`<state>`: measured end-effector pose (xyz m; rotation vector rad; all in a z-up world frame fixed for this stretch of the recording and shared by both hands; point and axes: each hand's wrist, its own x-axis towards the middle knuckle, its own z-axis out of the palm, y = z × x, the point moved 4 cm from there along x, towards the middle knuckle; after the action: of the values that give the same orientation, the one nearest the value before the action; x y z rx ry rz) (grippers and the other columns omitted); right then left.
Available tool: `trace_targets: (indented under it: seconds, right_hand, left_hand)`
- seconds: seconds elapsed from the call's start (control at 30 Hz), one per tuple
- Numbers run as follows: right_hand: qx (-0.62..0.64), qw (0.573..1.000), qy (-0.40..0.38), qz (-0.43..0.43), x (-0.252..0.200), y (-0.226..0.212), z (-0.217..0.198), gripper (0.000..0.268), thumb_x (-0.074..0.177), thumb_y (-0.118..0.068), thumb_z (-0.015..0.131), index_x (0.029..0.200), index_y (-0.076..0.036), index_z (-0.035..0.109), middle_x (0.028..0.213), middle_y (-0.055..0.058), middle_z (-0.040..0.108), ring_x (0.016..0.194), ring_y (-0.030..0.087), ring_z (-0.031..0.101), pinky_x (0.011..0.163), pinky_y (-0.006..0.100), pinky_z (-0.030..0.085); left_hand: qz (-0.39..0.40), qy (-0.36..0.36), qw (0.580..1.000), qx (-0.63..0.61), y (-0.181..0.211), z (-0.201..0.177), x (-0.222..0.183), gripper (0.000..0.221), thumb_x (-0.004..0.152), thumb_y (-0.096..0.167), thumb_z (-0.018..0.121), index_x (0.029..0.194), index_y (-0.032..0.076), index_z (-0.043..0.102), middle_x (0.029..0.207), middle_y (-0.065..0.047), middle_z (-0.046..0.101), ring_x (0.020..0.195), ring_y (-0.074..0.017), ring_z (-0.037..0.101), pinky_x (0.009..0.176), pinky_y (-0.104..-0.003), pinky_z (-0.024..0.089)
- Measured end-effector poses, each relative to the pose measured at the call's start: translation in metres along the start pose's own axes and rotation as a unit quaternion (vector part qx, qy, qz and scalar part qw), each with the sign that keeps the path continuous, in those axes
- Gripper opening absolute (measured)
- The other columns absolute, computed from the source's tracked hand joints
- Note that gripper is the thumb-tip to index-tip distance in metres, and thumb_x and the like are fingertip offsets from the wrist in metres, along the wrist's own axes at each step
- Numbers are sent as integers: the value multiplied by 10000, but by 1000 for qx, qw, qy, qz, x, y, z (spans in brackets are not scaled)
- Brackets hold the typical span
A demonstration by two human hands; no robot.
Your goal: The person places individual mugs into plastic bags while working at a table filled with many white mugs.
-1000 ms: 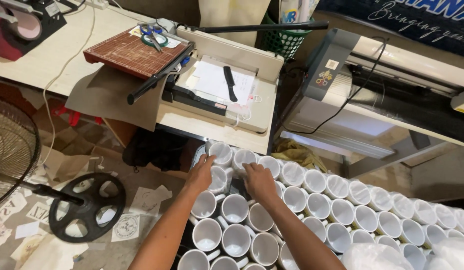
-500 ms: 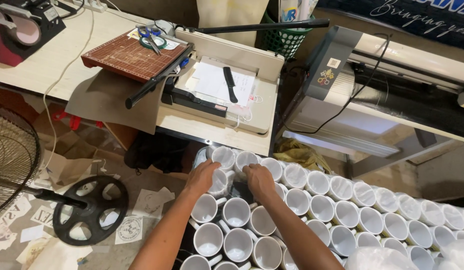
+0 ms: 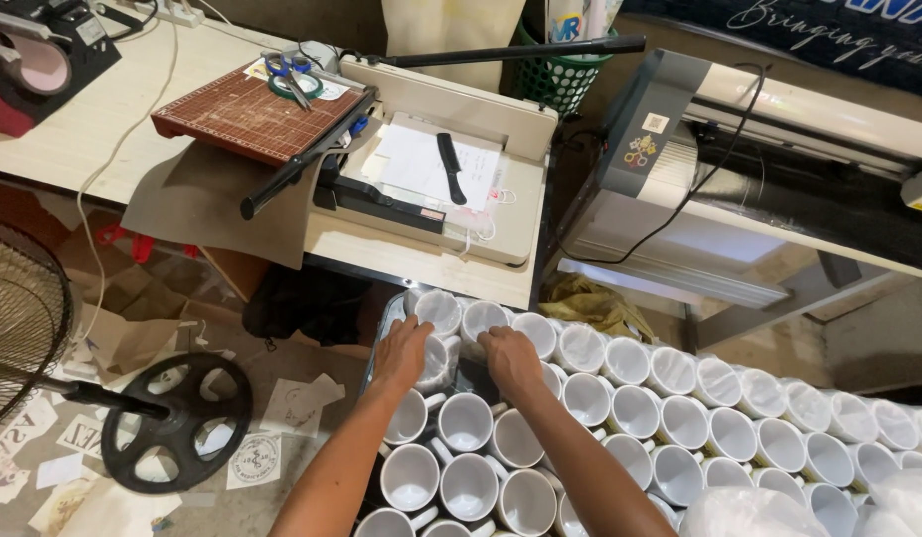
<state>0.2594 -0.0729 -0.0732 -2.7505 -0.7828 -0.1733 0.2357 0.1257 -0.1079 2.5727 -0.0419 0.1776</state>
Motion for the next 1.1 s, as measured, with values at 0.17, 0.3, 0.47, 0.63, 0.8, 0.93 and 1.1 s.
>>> trace_targets:
  seconds: [0.17,0.3,0.47,0.63,0.8,0.93,1.1]
  right_hand:
    - [16,999,-31,2,0,12,6,240,848,14,564,988,-54,747,936,159,713,896,355,678,805,455,531]
    - [74,997,-10,-12,-2,19,-9,315,876,3,565,1130,-61,740,1095,192,719,942,364,697,813,438,551]
    - [185,973,-29,135,-11,32,-70,249,900,-173,636,1111,-88,736,1098,148,757,940,344,720,822,447,558]
    - [152,972,-110,143,-64,42,-73,237,937,-220,625,1121,-125,739,1073,132,766,943,336,727,836,434,558]
    - [120,986,-119,6,-98,3,-71,343,835,-140,657,1170,-102,721,1158,118,680,983,344,682,790,448,544]
    - [52,993,-70,-74,-99,-12,-63,256,858,-118,657,1100,-50,705,1085,120,625,963,337,660,748,455,539]
    - [50,996,-46,-61,-101,-10,-55,131,894,-130,626,943,-33,699,965,127,618,930,326,654,731,458,539]
  left_hand:
    - [2,-13,1000,1,-2,-1,1,383,896,-51,549,1203,120,702,1179,-104,625,1097,-342,590,863,-499,523]
    - [-2,-28,999,-15,-7,1,0,345,930,-31,543,1193,124,703,1177,-105,630,1097,-348,589,881,-498,522]
    - [48,-12,998,-25,-5,-9,-3,457,815,-66,563,1207,125,701,1174,-113,633,1093,-366,584,863,-518,516]
    - [64,31,997,-13,59,-69,-31,391,828,80,609,1214,26,642,1145,-172,647,1116,-354,595,956,-498,493]
    - [291,9,956,-42,99,-27,-81,471,830,230,671,1230,-12,616,1214,-227,616,1185,-405,541,1056,-561,397]
    - [249,-59,967,-19,101,0,-90,470,857,274,707,1211,-20,613,1129,-213,616,1105,-391,549,1058,-583,332]
    - [194,-93,975,-50,104,-6,-95,224,932,146,621,1140,66,639,1081,-127,610,1066,-349,571,920,-509,449]
